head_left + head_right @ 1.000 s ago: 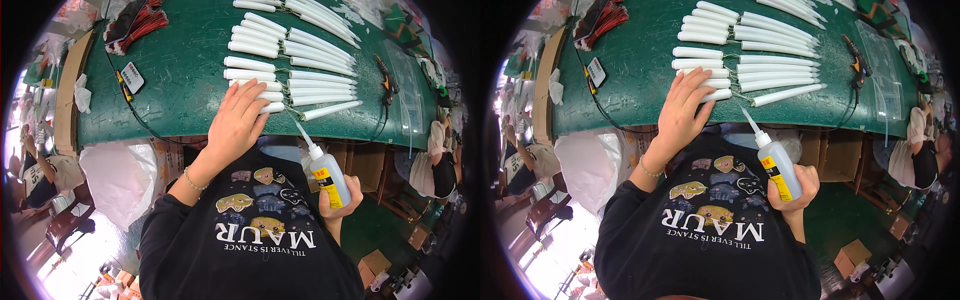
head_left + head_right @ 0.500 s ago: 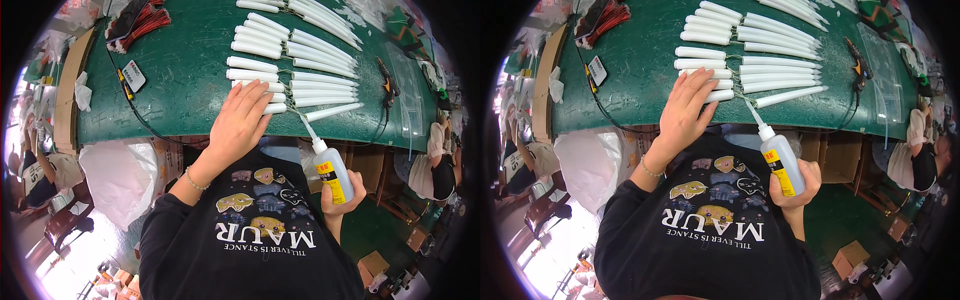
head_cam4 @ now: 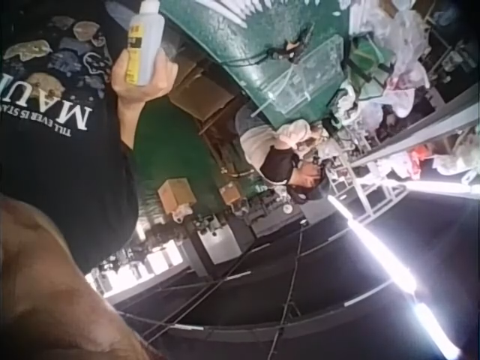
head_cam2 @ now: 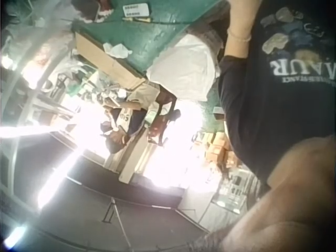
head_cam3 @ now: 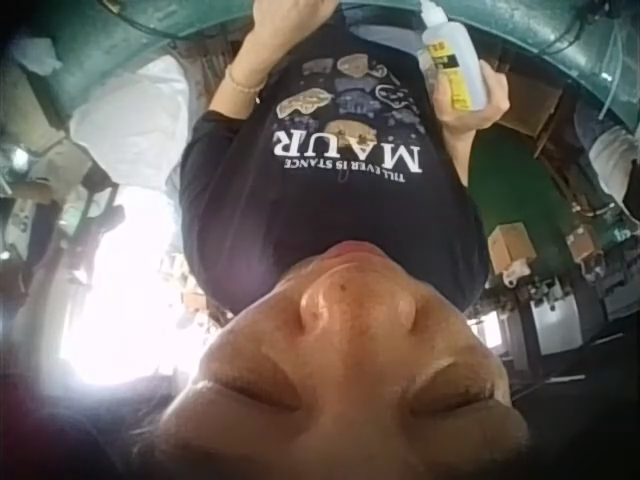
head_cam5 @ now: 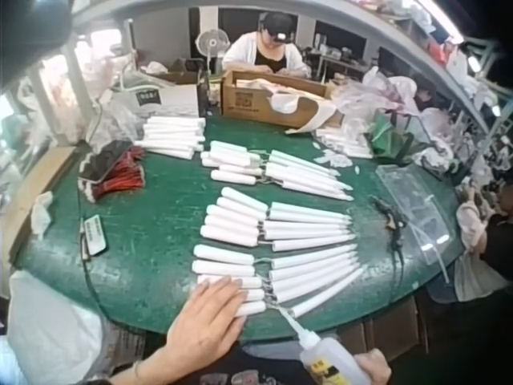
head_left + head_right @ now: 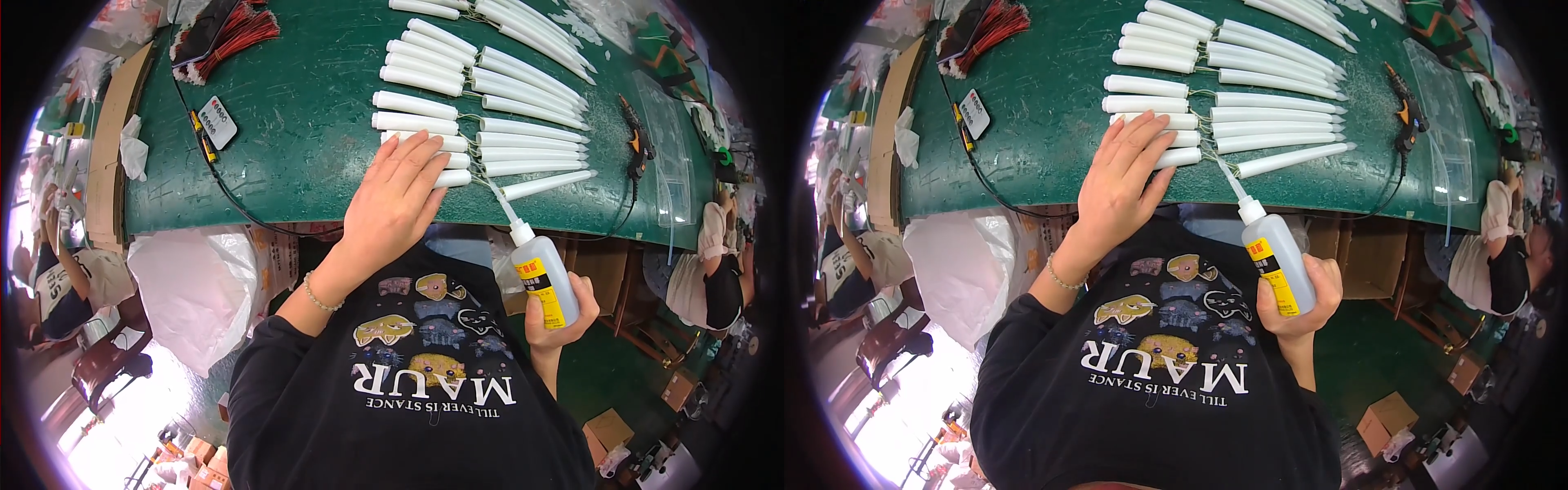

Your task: Applying glue and joining white tapered plastic components at a factory workbench.

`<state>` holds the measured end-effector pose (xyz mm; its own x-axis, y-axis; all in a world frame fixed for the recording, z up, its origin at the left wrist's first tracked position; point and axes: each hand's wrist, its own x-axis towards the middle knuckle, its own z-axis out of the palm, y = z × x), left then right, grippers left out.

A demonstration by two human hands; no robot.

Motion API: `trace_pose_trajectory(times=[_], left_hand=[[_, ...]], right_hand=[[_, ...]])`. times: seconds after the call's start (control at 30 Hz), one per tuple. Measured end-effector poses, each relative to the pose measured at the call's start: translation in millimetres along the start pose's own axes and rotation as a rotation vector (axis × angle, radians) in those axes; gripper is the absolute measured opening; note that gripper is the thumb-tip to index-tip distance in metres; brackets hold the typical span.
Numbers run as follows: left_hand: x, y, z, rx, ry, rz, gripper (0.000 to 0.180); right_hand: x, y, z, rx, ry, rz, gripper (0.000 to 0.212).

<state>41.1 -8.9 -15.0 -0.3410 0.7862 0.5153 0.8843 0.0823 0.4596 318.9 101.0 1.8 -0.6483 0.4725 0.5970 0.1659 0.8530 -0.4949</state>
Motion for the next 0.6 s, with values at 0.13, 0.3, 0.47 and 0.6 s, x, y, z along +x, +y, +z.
trace_pose_trajectory(times=[0.13,0.3,0.47,0.6], left_hand=[[-2,0,0,0.004,0.003,-0.010,0.042],[-1,0,-1,-0.002,-0.004,-0.002,0.042],[-2,0,-1,-0.002,-0.009,-0.002,0.041],[-1,-2,0,-0.003,-0.007,-0.001,0.041]], right_hand=[[10,1,4,-0.020,0.015,0.002,0.064],[14,3,9,-0.022,0.006,-0.002,0.064],[11,6,13,-0.011,-0.023,0.022,0.064],[13,6,13,0.005,-0.014,0.024,0.064]])
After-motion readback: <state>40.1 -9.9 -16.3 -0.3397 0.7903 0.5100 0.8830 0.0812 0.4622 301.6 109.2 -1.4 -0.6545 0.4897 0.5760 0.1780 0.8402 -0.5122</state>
